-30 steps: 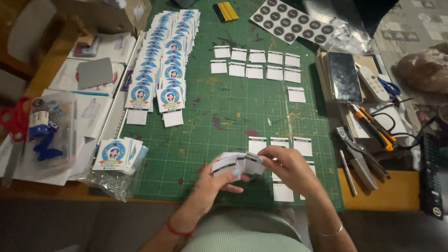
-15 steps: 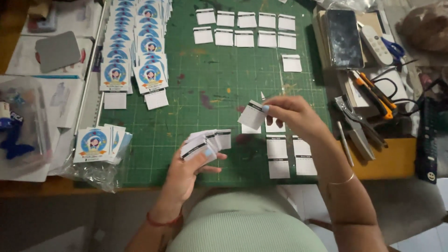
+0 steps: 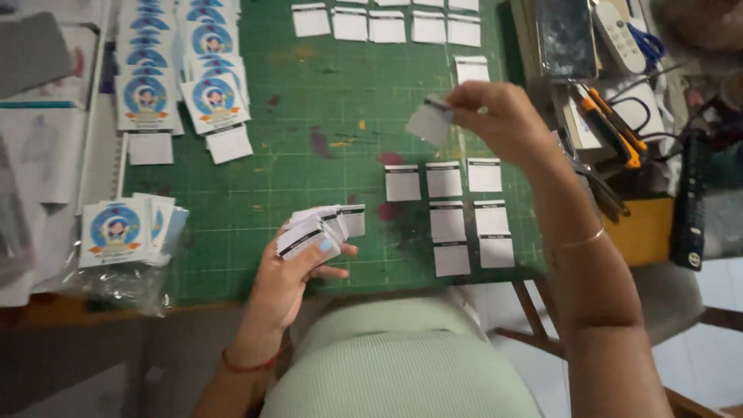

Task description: Sorting and stacking small calendar cards onto a grid on a cutting mat.

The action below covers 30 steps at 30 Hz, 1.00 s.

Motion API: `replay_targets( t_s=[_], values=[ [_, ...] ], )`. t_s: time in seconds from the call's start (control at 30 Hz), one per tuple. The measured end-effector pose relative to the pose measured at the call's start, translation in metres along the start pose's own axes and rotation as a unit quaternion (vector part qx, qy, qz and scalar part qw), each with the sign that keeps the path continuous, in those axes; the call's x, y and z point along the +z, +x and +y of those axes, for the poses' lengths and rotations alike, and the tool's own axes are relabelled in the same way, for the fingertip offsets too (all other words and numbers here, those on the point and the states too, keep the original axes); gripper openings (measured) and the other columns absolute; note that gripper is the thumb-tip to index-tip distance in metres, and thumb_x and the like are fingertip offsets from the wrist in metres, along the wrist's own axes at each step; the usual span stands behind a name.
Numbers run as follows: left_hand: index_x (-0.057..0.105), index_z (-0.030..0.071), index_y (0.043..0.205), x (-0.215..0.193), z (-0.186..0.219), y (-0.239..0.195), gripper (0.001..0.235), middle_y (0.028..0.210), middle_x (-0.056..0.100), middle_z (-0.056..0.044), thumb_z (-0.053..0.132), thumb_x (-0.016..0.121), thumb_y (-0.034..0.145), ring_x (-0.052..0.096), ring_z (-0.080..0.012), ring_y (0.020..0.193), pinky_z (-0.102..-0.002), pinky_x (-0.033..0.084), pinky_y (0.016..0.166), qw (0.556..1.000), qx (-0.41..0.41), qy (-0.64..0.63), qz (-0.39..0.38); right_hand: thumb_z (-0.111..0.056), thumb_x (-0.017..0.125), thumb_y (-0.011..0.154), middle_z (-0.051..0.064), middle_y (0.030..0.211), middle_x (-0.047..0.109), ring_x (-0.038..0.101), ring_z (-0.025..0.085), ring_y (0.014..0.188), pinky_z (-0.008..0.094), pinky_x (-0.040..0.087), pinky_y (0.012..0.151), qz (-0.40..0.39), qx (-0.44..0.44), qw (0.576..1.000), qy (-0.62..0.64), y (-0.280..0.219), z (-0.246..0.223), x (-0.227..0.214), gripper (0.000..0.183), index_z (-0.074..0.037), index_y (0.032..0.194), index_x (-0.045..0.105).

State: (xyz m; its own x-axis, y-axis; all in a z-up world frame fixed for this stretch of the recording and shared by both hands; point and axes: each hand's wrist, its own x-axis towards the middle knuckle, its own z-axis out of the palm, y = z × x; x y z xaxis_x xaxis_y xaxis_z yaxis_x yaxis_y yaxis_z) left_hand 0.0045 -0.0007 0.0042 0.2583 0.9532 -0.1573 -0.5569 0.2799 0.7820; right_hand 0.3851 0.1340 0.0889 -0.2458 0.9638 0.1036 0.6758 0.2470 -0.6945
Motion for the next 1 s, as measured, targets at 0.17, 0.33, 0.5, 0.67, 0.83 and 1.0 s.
replay_targets(
  t_s=[0.17, 0.33, 0.5, 0.67, 0.83, 1.0],
  values=[
    [0.06, -0.001, 0.147, 0.023, 0.023, -0.007, 0.054, 0.123, 0.077, -0.023, 0.011, 0.073, 0.096, 0.081, -0.0389, 0.1, -0.041, 0.073, 0.068, 0.996, -0.072, 0.058, 0.013, -0.014, 0.072, 0.108, 0.006, 0.108, 0.077, 0.068, 0.019, 0.096, 0.037, 0.05, 0.082, -0.036, 0.053, 0.991, -0.12, 0.003, 0.006, -0.031, 0.016, -0.008, 0.122, 0.076],
    [0.061, -0.001, 0.145, 0.032, 0.017, -0.003, 0.054, 0.122, 0.078, -0.023, 0.008, 0.073, 0.094, 0.082, -0.041, 0.098, -0.042, 0.073, 0.065, 0.993, -0.085, 0.083, 0.019, -0.013, 0.063, 0.111, 0.015, 0.109, 0.078, 0.07, 0.031, 0.089, 0.045, 0.05, 0.072, -0.079, 0.091, 0.967, -0.224, -0.01, 0.012, -0.052, 0.024, -0.002, 0.125, 0.079],
    [0.059, -0.002, 0.148, 0.044, 0.011, 0.003, 0.058, 0.124, 0.078, -0.026, 0.008, 0.073, 0.093, 0.082, -0.0409, 0.098, -0.041, 0.073, 0.065, 0.991, -0.107, 0.074, 0.002, -0.011, 0.066, 0.11, 0.014, 0.113, 0.078, 0.072, 0.033, 0.094, 0.046, 0.052, 0.076, -0.138, 0.032, 0.955, -0.259, 0.0, 0.051, -0.048, 0.02, -0.001, 0.122, 0.078],
    [0.059, -0.001, 0.147, 0.053, 0.007, 0.006, 0.056, 0.126, 0.077, -0.026, 0.006, 0.073, 0.093, 0.082, -0.0417, 0.099, -0.041, 0.073, 0.064, 0.989, -0.118, 0.089, -0.007, -0.01, 0.069, 0.107, 0.014, 0.112, 0.076, 0.07, 0.035, 0.097, 0.048, 0.052, 0.079, -0.132, -0.007, 0.947, -0.291, 0.005, 0.079, -0.04, 0.017, -0.004, 0.121, 0.076],
    [0.06, -0.003, 0.146, 0.06, 0.001, 0.011, 0.054, 0.125, 0.077, -0.025, 0.005, 0.072, 0.094, 0.082, -0.0408, 0.097, -0.039, 0.072, 0.063, 0.988, -0.131, 0.077, -0.003, -0.004, 0.07, 0.104, 0.015, 0.114, 0.076, 0.071, 0.036, 0.1, 0.048, 0.054, 0.082, -0.116, -0.03, 0.954, -0.275, 0.002, 0.08, -0.034, 0.017, -0.002, 0.12, 0.074],
    [0.055, -0.005, 0.151, 0.063, -0.005, 0.014, 0.059, 0.127, 0.076, -0.03, 0.005, 0.071, 0.095, 0.081, -0.0406, 0.099, -0.038, 0.074, 0.064, 0.989, -0.126, 0.071, -0.043, -0.002, 0.067, 0.106, 0.016, 0.117, 0.075, 0.066, 0.035, 0.102, 0.047, 0.051, 0.085, -0.094, -0.043, 0.961, -0.258, -0.005, 0.073, -0.032, 0.017, -0.002, 0.123, 0.072]
  ],
)
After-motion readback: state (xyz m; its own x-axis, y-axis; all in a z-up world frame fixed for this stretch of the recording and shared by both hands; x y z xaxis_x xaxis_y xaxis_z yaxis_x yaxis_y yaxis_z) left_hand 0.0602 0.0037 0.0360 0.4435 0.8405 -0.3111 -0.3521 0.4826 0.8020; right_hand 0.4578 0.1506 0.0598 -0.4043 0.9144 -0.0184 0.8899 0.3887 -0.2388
